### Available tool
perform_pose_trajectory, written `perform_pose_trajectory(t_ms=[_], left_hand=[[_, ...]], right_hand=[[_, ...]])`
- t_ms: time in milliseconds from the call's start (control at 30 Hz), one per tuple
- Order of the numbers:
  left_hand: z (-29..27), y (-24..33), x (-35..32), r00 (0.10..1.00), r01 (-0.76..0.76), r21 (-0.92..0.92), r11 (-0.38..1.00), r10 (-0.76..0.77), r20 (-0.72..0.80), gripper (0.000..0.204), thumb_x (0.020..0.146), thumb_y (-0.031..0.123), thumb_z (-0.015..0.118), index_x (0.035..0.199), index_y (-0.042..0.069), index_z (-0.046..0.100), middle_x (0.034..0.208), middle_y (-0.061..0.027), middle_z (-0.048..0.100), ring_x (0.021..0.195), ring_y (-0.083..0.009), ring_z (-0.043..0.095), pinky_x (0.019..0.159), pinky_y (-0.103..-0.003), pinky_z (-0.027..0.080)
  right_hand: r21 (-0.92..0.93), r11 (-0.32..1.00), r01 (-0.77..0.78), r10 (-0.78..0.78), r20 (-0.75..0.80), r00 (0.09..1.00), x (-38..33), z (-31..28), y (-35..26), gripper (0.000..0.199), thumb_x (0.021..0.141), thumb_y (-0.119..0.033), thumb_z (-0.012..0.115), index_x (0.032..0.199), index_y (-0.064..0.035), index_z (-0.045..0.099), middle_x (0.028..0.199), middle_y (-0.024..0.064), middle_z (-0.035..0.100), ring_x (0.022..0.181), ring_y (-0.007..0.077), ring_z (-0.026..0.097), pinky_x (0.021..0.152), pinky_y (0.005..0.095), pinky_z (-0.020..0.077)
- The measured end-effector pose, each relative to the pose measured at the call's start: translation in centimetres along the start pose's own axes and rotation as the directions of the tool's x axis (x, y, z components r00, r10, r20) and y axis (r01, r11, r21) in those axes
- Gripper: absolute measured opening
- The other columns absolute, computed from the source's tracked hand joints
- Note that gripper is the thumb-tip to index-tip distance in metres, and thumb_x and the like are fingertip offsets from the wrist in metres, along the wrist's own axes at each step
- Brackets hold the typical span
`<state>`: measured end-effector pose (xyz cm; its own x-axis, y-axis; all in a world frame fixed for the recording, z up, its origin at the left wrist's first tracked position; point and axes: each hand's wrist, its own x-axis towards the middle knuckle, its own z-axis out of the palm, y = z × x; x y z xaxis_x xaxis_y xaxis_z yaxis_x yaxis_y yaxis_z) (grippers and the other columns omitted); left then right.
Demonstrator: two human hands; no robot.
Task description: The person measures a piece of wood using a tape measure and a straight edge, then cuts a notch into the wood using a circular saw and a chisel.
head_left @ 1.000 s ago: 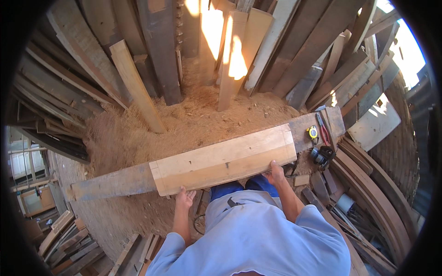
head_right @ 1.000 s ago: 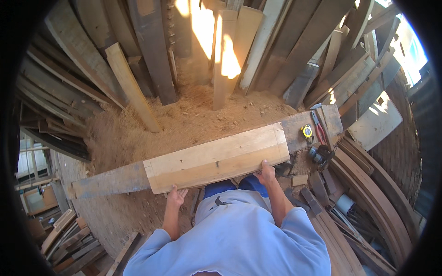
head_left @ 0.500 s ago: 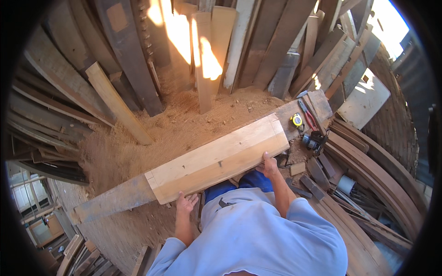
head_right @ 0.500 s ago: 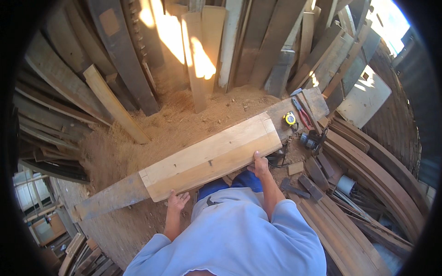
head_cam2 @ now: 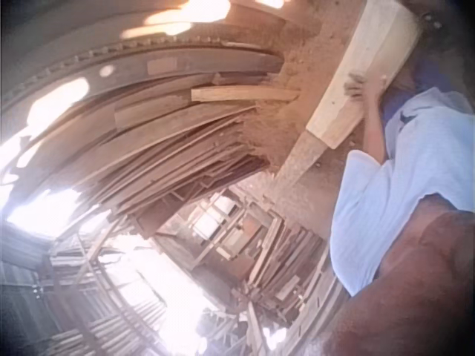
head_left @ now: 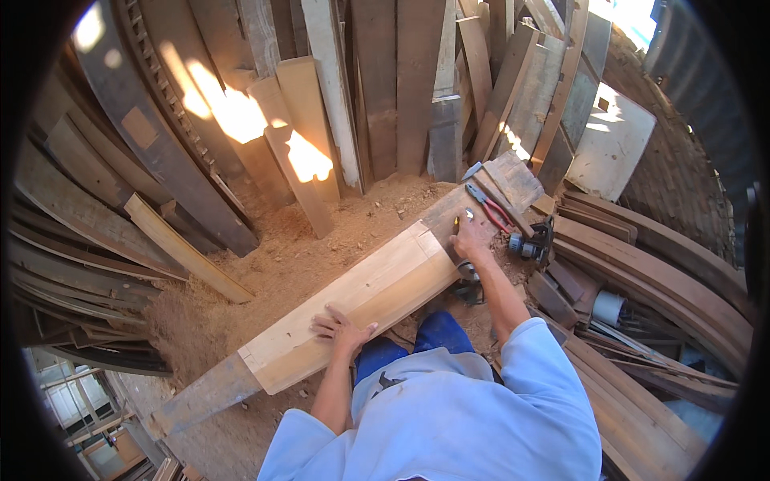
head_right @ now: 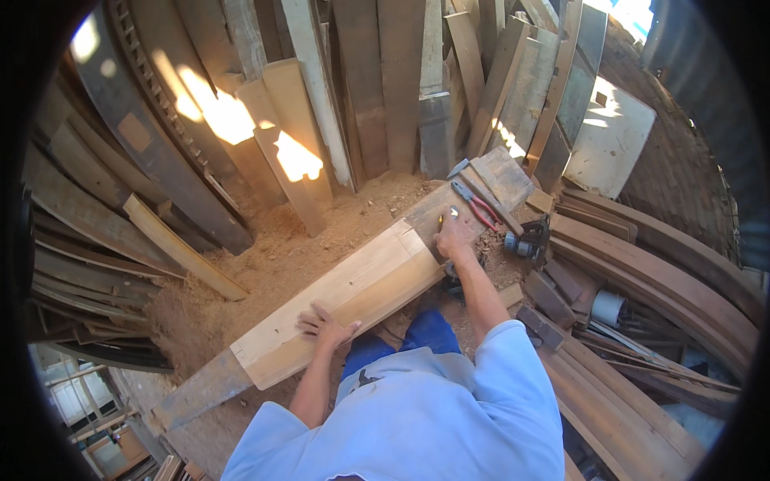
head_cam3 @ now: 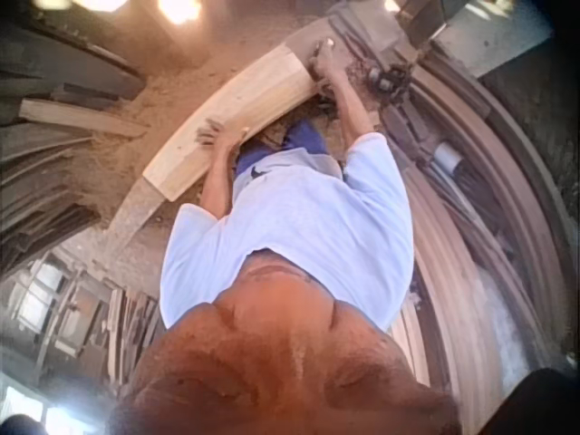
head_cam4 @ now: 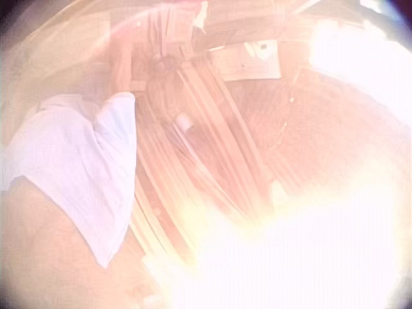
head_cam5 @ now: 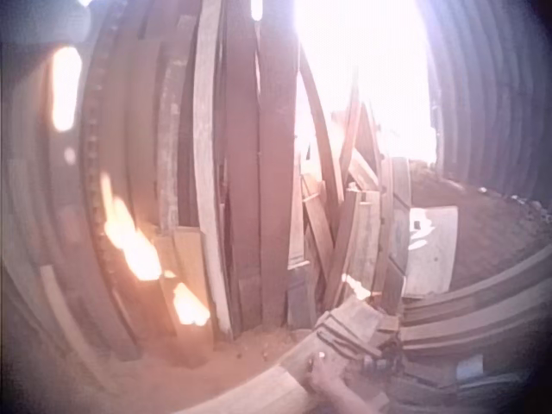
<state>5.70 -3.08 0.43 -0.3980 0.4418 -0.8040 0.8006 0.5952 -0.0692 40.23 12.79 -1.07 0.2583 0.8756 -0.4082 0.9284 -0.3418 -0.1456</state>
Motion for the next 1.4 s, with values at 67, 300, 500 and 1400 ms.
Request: perform_pose_trajectory(t_ms=[67,300,500,1400], left_hand=[[0.2,0.0,1.1,0.999,0.037,0.021,0.999,-0.038,0.038,0.157,0.070,0.068,0.085,0.160,0.008,-0.028,0.157,-0.0427,-0.035,0.146,-0.0618,-0.031,0.118,-0.074,-0.010],[-0.1,0.2,2.4,0.985,0.113,0.055,0.992,-0.120,0.126,0.165,0.067,0.072,0.086,0.156,0.007,-0.037,0.153,-0.0449,-0.040,0.145,-0.0614,-0.035,0.117,-0.073,-0.012],[0.4,-0.3,3.2,0.979,0.131,0.058,0.990,-0.138,0.148,0.167,0.066,0.072,0.087,0.155,0.006,-0.037,0.151,-0.0460,-0.041,0.143,-0.0628,-0.036,0.116,-0.074,-0.012],[0.1,-1.1,0.5,0.991,-0.131,-0.046,0.990,0.130,-0.032,0.144,0.077,0.071,0.078,0.165,0.015,-0.022,0.161,-0.0408,-0.030,0.145,-0.0644,-0.031,0.117,-0.076,-0.009]], right_hand=[[0.024,0.999,0.032,-0.034,0.064,0.997,1.0,0.0,0.4,0.076,0.086,-0.030,0.079,0.152,-0.0159,0.045,0.151,0.0263,0.047,0.137,0.0475,0.049,0.112,0.0559,0.0439],[0.313,0.949,0.037,0.044,-0.247,0.968,8.3,-4.1,9.2,0.071,0.082,-0.023,0.077,0.144,0.0013,0.051,0.130,0.0279,0.063,0.117,0.0461,0.062,0.100,0.0519,0.0508],[0.194,0.975,-0.104,0.141,-0.186,0.972,14.8,-7.5,15.3,0.084,0.081,-0.021,0.078,0.153,-0.0028,0.039,0.139,0.0251,0.061,0.129,0.0437,0.059,0.110,0.0498,0.0466],[0.166,-0.280,0.945,-0.186,-0.976,0.117,-29.4,-32.8,-7.7,0.046,0.098,-0.030,0.064,0.138,-0.0077,0.063,0.132,0.0105,0.061,0.118,0.0230,0.056,0.103,0.0390,0.0434]])
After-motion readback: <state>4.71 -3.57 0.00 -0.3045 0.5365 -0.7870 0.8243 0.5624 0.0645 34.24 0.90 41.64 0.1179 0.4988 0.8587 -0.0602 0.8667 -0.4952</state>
